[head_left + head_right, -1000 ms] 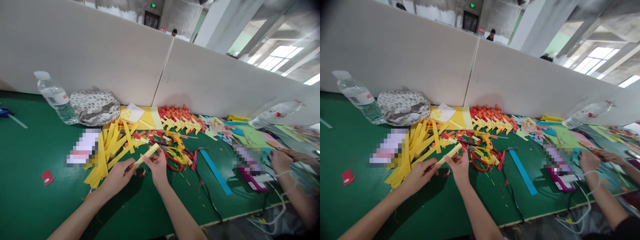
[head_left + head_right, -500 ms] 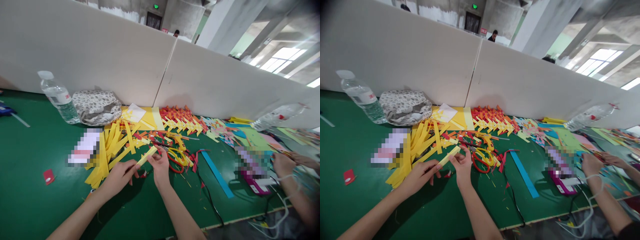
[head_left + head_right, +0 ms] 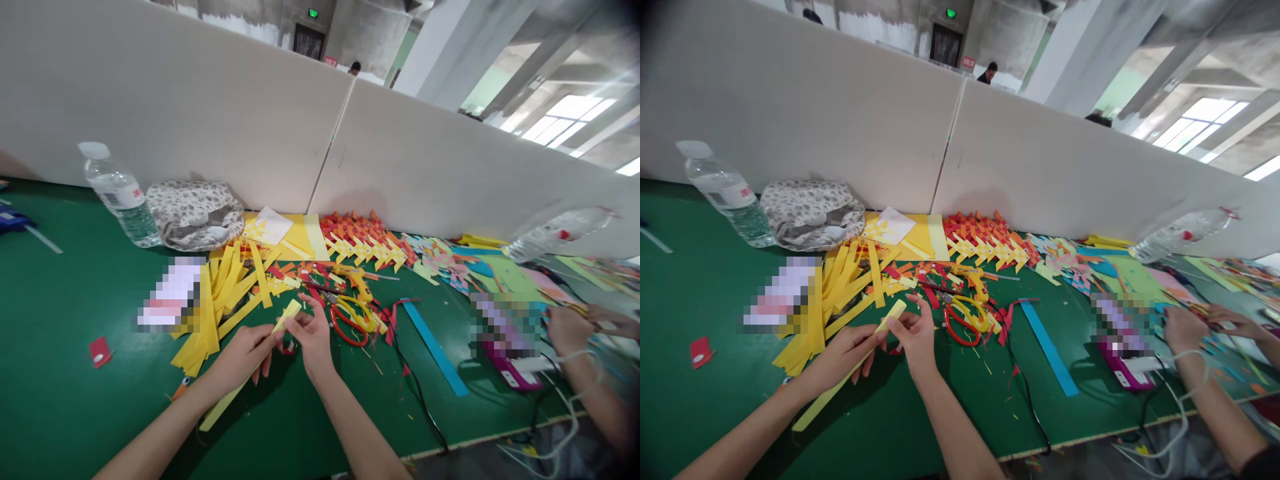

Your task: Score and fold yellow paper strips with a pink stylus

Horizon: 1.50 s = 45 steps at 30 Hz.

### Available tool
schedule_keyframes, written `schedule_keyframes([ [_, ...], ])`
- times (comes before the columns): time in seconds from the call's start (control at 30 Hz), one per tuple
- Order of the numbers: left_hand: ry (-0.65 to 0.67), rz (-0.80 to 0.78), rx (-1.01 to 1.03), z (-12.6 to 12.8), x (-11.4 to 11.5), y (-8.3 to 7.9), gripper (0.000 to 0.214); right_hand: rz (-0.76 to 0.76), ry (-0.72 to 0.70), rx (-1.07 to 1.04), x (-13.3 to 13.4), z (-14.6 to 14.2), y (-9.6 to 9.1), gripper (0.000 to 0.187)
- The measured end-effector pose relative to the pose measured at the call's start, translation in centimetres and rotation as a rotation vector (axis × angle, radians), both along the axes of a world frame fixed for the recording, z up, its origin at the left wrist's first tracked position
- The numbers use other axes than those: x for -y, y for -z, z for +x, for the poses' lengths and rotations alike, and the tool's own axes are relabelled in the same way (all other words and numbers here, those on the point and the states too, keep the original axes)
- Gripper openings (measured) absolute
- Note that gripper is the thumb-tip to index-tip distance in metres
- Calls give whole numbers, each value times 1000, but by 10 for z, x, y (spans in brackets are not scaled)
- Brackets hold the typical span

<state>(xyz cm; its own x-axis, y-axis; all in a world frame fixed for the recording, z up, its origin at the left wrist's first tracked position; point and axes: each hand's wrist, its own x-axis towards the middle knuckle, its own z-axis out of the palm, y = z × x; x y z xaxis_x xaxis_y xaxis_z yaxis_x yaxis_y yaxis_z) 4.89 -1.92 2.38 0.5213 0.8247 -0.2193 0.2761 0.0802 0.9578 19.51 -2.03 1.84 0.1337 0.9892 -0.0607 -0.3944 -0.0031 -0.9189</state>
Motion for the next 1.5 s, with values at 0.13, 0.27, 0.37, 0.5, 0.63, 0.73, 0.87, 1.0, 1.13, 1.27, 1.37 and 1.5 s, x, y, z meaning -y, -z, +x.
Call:
schedule_keyframes([
  [0.13,19,4,-34,1,2,0,44,13,101,14,-3,7,1,56],
  [0.27,42,-74,4,4,4,2,46,8,84,62,-2,7,1,57],
  [0.37,14,-67,37,5,4,4,46,-1,34,67,0,2,0,54],
  [0.5,7,-17,-4,6,4,6,45,3,0,67,2,-2,-3,51],
  [0.63,28,-27,-9,6,3,6,44,-10,16,124,3,-1,-6,51],
  [0.73,52,-97,44,7,2,6,44,-4,101,155,1,5,-7,53],
  [0.87,105,-164,61,5,1,9,44,-3,271,114,-6,16,-7,56],
  [1.0,73,-115,59,2,-3,16,44,-31,187,67,-7,14,-4,63],
  [1.13,14,-141,105,3,-6,18,46,-71,-27,86,-3,3,1,68],
  [1.27,31,-168,119,3,-8,17,48,-60,53,110,-3,4,1,64],
  [1.37,62,-161,120,1,-8,18,48,-36,188,81,-7,10,0,66],
  [1.5,39,-85,80,-2,-8,19,47,-32,152,41,-7,9,1,68],
])
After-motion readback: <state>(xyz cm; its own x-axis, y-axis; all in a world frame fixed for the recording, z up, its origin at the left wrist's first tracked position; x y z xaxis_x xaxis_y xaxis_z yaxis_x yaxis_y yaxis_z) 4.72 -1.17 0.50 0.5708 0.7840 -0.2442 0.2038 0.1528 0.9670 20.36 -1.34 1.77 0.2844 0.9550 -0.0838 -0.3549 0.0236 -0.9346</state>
